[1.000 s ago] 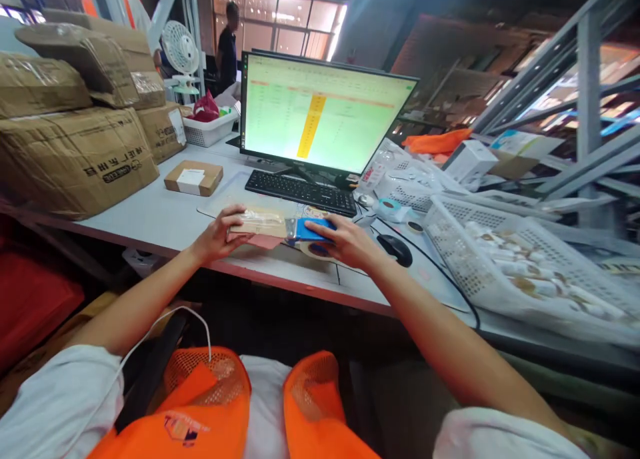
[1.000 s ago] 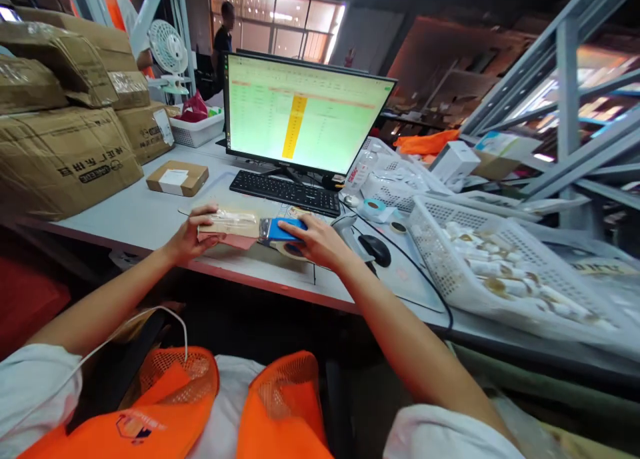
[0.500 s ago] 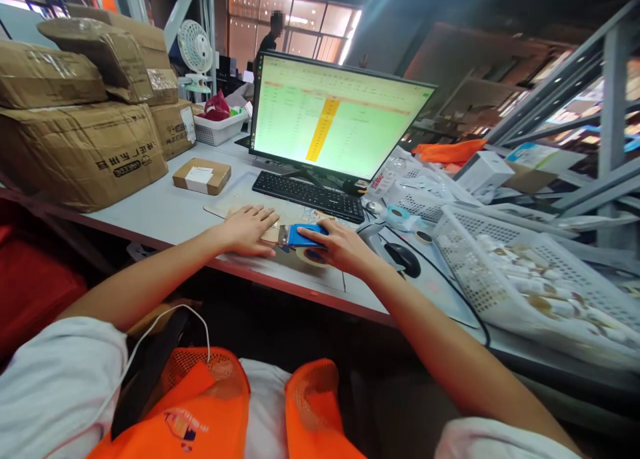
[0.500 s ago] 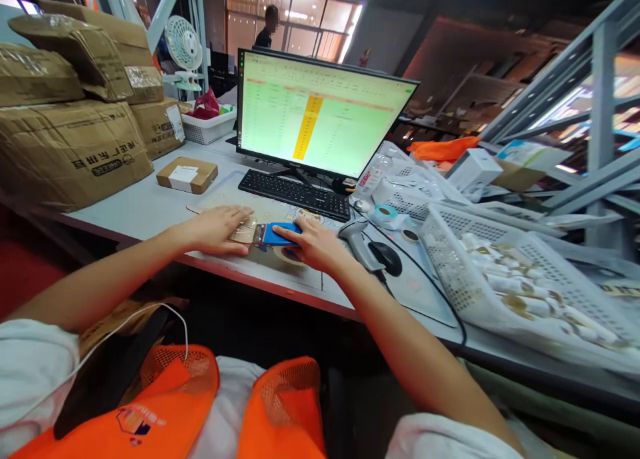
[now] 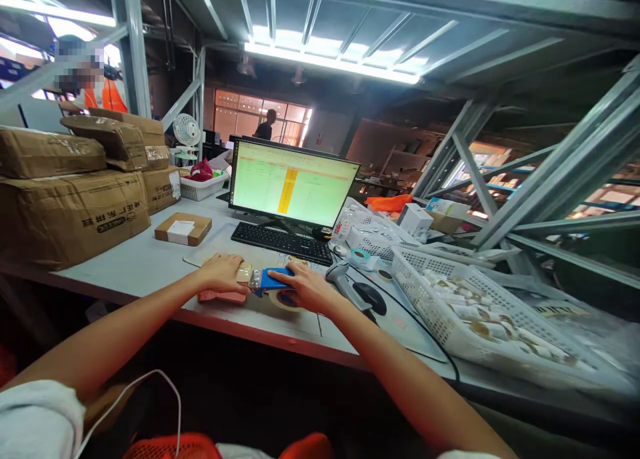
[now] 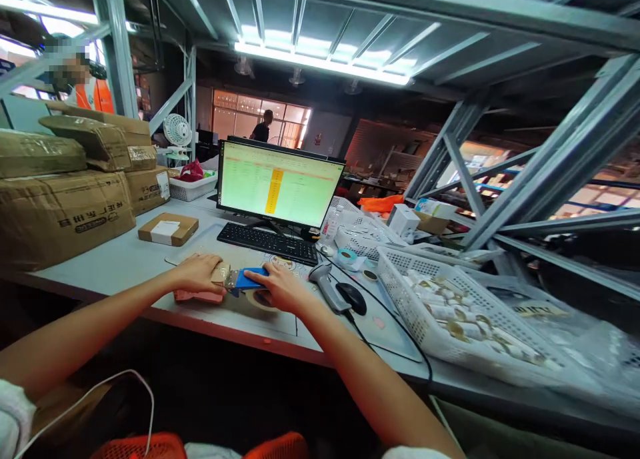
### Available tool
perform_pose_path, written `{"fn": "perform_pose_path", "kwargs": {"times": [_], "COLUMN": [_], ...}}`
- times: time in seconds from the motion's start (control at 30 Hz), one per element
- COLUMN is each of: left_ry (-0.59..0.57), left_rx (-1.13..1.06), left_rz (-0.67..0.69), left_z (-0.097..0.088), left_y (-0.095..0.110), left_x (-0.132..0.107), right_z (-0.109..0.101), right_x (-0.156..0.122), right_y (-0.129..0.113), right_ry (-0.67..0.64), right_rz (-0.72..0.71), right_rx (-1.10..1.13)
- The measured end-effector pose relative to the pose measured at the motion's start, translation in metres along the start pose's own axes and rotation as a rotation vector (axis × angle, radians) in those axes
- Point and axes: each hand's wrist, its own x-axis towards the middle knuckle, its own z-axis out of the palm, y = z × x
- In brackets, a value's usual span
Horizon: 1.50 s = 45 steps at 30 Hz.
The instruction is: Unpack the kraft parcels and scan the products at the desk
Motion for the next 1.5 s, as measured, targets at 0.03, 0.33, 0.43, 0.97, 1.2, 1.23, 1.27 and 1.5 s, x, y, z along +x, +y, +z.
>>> {"fn": "perform_pose_path", "kwargs": {"times": [0.03, 0.33, 0.43, 0.97, 1.2, 1.23, 1.27, 1.5], "left_ry": [0.018, 0.245, 0.257, 0.506, 0.699, 0.722, 0.743, 0.878], "left_rx": [-0.032, -0.315, -0.345, 0.309, 0.397, 0.377, 0.361, 0.326], "left_rz": [0.016, 0.159, 0.187, 0.318, 0.236, 0.222, 0.211, 0.189], "left_z": [0.0, 0.005, 0.007, -0.015, -0.027, -0.028, -0.029, -0.06], "left_y": [-0.004, -0.051, -0.057, 0.021, 0.036, 0.035, 0.034, 0.009], "left_x": [-0.003, -0.036, -0.038, -0.056, -0.065, -0.066, -0.067, -0.083], "right_z": [0.0, 0.009, 0.002, -0.082, -0.099, -0.098, -0.097, -0.094], "right_x": [-0.004, -0.025, -0.025, 0.006, 0.026, 0.028, 0.031, 0.048], "right_y": [0.001, -0.007, -0.009, -0.086, -0.123, -0.126, -0.128, -0.126], "right_ry": [0.012, 0.135, 0.156, -0.184, -0.104, -0.07, -0.037, 0.189], "right_rz": [-0.006, -0.093, -0.112, 0.08, 0.197, 0.204, 0.205, 0.178], "right_rx": [0.025, 0.271, 0.241, -0.303, -0.394, -0.393, -0.39, -0.313]}}
